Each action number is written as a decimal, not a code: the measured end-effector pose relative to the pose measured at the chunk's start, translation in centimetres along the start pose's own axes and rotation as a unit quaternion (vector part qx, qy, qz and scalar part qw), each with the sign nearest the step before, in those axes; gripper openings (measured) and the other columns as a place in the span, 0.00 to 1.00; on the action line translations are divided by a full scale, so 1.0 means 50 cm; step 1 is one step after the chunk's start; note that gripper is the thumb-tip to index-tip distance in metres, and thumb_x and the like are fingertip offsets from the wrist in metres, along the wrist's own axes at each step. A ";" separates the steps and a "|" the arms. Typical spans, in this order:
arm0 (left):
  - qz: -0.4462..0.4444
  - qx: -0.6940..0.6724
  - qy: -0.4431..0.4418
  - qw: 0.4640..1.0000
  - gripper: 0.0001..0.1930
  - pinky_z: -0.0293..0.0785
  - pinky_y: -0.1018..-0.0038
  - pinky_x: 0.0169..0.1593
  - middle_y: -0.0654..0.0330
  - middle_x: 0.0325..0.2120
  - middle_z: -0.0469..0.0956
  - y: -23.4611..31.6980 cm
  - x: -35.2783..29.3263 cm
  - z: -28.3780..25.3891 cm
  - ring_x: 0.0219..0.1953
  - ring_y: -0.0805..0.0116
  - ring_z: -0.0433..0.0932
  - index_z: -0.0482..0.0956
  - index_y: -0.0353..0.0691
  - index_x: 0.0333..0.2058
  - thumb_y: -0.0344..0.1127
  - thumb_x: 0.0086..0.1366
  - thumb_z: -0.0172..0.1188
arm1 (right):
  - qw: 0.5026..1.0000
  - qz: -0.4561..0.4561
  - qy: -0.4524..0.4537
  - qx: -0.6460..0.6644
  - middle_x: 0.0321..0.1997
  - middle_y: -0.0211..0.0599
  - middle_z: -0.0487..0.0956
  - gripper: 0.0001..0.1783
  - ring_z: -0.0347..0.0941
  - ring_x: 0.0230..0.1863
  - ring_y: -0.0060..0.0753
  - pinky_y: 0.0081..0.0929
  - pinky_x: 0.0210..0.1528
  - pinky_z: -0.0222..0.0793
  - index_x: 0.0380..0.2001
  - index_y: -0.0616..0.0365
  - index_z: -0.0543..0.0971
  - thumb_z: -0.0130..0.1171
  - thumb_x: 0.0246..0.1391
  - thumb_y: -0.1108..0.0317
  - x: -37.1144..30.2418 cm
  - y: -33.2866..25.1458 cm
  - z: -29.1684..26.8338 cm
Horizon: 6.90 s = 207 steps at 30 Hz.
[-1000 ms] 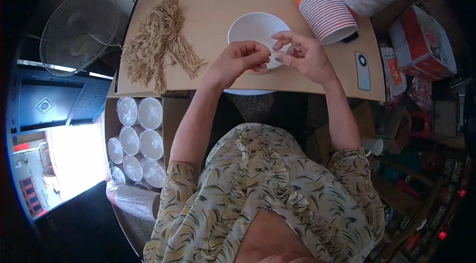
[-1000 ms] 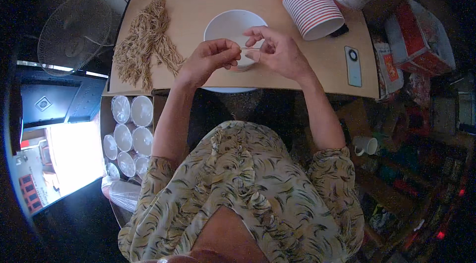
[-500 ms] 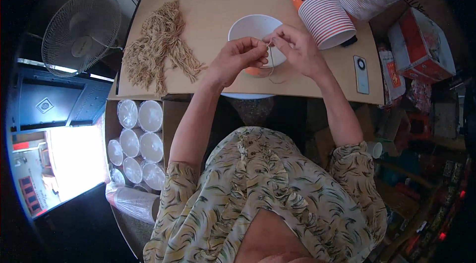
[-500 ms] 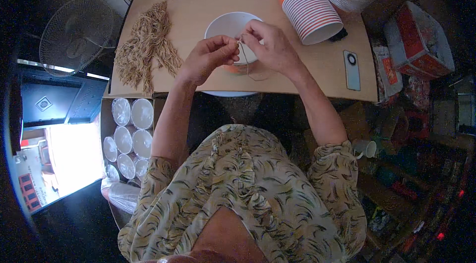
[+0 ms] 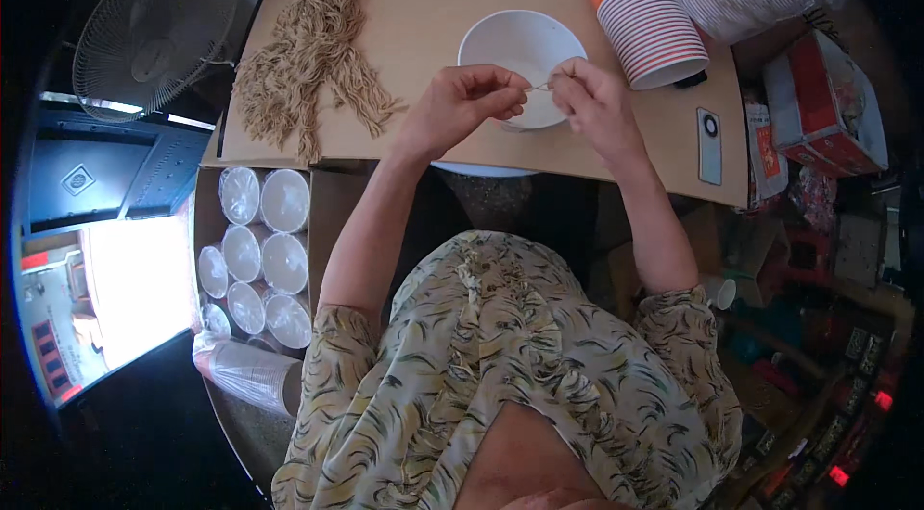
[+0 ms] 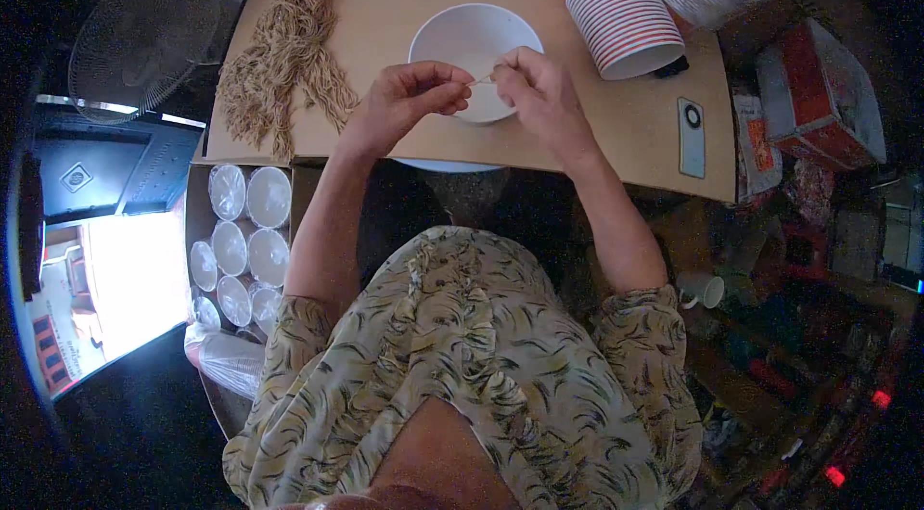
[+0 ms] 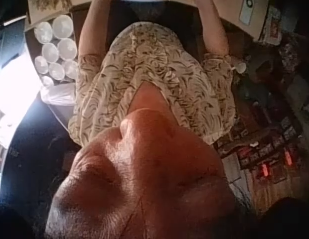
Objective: Attaching string handles to decorative paper buckets for packaging.
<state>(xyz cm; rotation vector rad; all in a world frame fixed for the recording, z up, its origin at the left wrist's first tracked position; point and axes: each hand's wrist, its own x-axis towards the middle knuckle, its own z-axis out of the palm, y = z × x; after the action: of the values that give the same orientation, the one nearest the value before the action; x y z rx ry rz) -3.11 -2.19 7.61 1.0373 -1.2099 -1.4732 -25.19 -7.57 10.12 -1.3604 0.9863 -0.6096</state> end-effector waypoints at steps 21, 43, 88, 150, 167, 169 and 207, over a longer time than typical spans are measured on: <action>0.070 0.085 0.043 0.993 0.07 0.77 0.77 0.47 0.65 0.35 0.82 -0.002 -0.011 0.021 0.40 0.78 0.79 0.81 0.34 0.42 0.31 0.69 0.63 | 0.995 -0.048 -0.016 0.086 0.25 0.24 0.77 0.09 0.60 0.19 0.09 0.12 0.20 0.52 0.40 0.63 0.83 0.65 0.60 0.69 0.020 -0.016 0.009; 0.078 0.103 0.090 0.988 0.12 0.79 0.79 0.42 0.61 0.37 0.82 -0.016 -0.027 0.010 0.39 0.76 0.81 0.77 0.36 0.48 0.32 0.69 0.63 | 0.981 -0.158 0.024 -0.105 0.26 0.25 0.76 0.05 0.68 0.27 0.13 0.17 0.27 0.64 0.36 0.61 0.76 0.56 0.64 0.71 0.029 0.000 0.017; -0.001 0.019 0.039 0.999 0.10 0.82 0.74 0.48 0.56 0.36 0.84 0.002 -0.013 -0.016 0.41 0.69 0.84 0.80 0.30 0.42 0.33 0.71 0.61 | 0.977 -0.180 -0.042 -0.103 0.36 0.24 0.77 0.08 0.66 0.29 0.12 0.17 0.33 0.64 0.39 0.62 0.82 0.61 0.56 0.75 0.035 0.001 -0.012; 0.078 0.126 0.160 0.976 0.08 0.82 0.75 0.37 0.57 0.29 0.86 -0.014 -0.015 0.043 0.33 0.74 0.85 0.85 0.31 0.36 0.27 0.59 0.69 | 0.999 -0.036 0.018 -0.022 0.24 0.23 0.77 0.09 0.66 0.24 0.12 0.16 0.27 0.60 0.31 0.62 0.83 0.64 0.60 0.66 0.029 0.032 0.033; -0.004 0.017 0.073 0.997 0.10 0.81 0.75 0.47 0.58 0.34 0.85 0.001 -0.024 0.012 0.39 0.72 0.84 0.84 0.31 0.42 0.30 0.64 0.67 | 0.981 -0.144 0.015 -0.128 0.32 0.31 0.82 0.09 0.72 0.29 0.16 0.16 0.33 0.69 0.41 0.66 0.80 0.57 0.65 0.70 0.008 -0.004 0.044; -0.013 0.030 0.067 0.997 0.10 0.81 0.75 0.47 0.58 0.34 0.85 0.006 -0.023 0.014 0.38 0.72 0.84 0.84 0.31 0.42 0.30 0.64 0.67 | 0.989 -0.114 0.014 -0.095 0.31 0.30 0.81 0.09 0.71 0.28 0.16 0.17 0.32 0.68 0.42 0.66 0.80 0.57 0.64 0.71 0.017 0.007 0.042; -0.009 -0.049 0.033 0.998 0.12 0.83 0.72 0.46 0.56 0.37 0.84 0.001 -0.021 0.007 0.41 0.68 0.84 0.78 0.32 0.45 0.24 0.63 0.65 | 0.991 -0.116 -0.031 -0.059 0.28 0.26 0.77 0.06 0.71 0.29 0.14 0.17 0.32 0.68 0.37 0.65 0.79 0.58 0.65 0.72 0.019 0.029 0.037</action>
<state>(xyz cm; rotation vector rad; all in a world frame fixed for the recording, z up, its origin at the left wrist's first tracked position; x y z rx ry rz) -3.21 -1.11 7.78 1.0241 -1.0729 -1.4851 -23.43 -7.18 8.35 -1.6050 0.8309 -0.6861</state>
